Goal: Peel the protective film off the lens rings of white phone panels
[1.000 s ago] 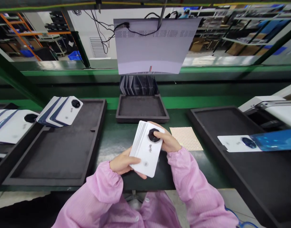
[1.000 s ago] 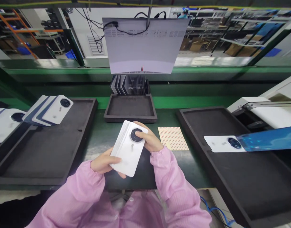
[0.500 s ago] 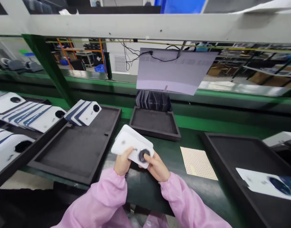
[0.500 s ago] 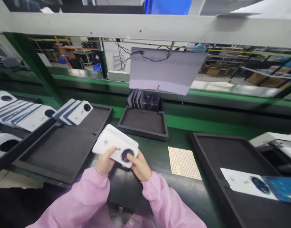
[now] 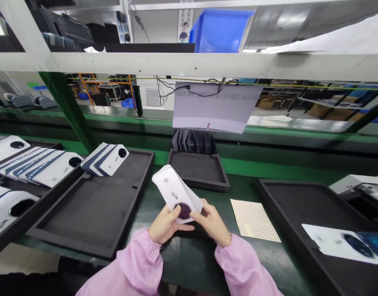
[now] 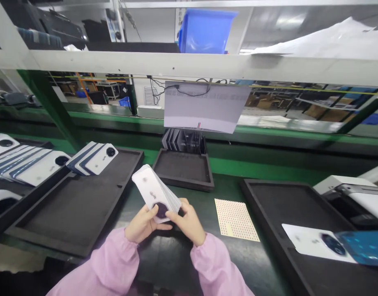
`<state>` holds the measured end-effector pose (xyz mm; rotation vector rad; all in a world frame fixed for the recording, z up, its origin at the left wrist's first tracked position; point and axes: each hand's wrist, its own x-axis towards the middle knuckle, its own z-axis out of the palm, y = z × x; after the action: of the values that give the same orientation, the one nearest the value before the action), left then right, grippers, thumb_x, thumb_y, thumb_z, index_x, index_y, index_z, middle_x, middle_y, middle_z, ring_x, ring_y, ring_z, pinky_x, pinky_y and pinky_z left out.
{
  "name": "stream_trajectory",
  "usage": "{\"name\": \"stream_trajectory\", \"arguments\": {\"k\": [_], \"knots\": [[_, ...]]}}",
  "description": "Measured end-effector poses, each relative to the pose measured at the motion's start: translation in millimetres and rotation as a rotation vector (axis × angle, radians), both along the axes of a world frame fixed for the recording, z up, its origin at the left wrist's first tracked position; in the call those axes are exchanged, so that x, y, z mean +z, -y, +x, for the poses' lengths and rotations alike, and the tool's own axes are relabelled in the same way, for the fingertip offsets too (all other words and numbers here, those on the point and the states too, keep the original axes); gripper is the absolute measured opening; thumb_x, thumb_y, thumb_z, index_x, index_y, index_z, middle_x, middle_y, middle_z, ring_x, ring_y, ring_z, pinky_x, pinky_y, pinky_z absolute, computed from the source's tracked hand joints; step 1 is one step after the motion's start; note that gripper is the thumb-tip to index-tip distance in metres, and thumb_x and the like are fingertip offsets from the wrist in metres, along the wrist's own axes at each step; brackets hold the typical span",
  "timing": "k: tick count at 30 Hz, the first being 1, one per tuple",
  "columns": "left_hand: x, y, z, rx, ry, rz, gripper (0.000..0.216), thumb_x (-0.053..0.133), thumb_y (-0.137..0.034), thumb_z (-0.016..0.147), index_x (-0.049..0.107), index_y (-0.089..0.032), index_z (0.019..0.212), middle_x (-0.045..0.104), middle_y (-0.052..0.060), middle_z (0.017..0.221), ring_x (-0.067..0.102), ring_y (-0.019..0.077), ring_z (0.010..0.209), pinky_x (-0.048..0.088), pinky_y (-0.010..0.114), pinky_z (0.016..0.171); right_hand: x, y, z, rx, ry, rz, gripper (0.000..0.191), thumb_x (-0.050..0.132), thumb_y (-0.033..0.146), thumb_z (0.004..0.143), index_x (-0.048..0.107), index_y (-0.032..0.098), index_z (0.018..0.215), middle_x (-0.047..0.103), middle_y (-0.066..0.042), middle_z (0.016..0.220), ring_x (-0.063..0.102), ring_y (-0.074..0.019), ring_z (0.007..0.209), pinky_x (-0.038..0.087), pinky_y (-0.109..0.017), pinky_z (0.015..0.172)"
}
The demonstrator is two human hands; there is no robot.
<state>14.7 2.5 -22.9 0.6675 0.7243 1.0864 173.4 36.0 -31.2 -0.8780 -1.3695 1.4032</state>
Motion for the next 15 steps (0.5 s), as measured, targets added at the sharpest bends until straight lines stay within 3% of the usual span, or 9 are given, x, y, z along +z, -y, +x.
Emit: {"name": "stream_trajectory", "arguments": {"k": [2,4,6,8,11,15], "knots": [[1.8,0,-4,-0.072,-0.073,0.005,0.037,0.062,-0.035,0.078,0.054,-0.017,0.109,0.066,0.011,0.097,0.067,0.022,0.079,0.057,0.032,0.058,8.7,-6,18,0.018,-0.092,0.018,0.036,0.067,0.045,0.069,0.067,0.021,0.097,0.062,-0.008,0.107,0.053,-0.0271,0.106,0.042,-0.04,0.091],[2.7,2,-4,-0.229,-0.148,0.013,0.04,0.066,-0.035,0.075,0.056,-0.014,0.107,0.067,0.011,0.09,0.067,0.0198,0.07,0.054,0.024,0.048,16.1,-7,31,0.076,-0.286,-0.057,0.052,0.063,0.054,0.069,0.059,0.024,0.112,0.059,-0.008,0.116,0.052,-0.0275,0.111,0.043,-0.04,0.089],[2.7,5,0,-0.415,-0.199,0.016,0.04,0.069,-0.035,0.072,0.058,-0.013,0.104,0.067,0.011,0.086,0.066,0.0182,0.065,0.051,0.019,0.043,20.8,-6,37,0.197,-0.409,-0.17,0.067,0.067,0.053,0.064,0.051,0.024,0.122,0.06,-0.009,0.115,0.056,-0.0286,0.105,0.046,-0.043,0.084],[2.5,7,5,-0.523,-0.237,0.014,0.037,0.069,-0.036,0.071,0.061,-0.013,0.099,0.067,0.01,0.082,0.065,0.0162,0.061,0.05,0.018,0.043,22.5,-5,38,0.234,-0.427,-0.233,0.064,0.072,0.045,0.061,0.054,0.021,0.117,0.066,-0.009,0.102,0.063,-0.0278,0.092,0.048,-0.042,0.078],[1.7,7,11,-0.474,-0.297,0.013,0.035,0.069,-0.036,0.071,0.062,-0.013,0.096,0.067,0.008,0.081,0.065,0.0163,0.062,0.053,0.022,0.048,22.7,-6,36,0.075,-0.416,-0.211,0.047,0.073,0.031,0.064,0.059,0.019,0.107,0.069,-0.006,0.091,0.066,-0.0237,0.081,0.051,-0.037,0.072],[-1.4,4,14,-0.356,-0.373,-0.01,0.04,0.069,-0.034,0.072,0.057,-0.016,0.106,0.066,0.009,0.094,0.066,0.0212,0.076,0.057,0.03,0.058,24.9,-10,34,-0.119,-0.469,-0.162,0.05,0.075,0.023,0.062,0.056,0.022,0.108,0.069,-0.004,0.095,0.065,-0.023,0.084,0.053,-0.038,0.075]]}}
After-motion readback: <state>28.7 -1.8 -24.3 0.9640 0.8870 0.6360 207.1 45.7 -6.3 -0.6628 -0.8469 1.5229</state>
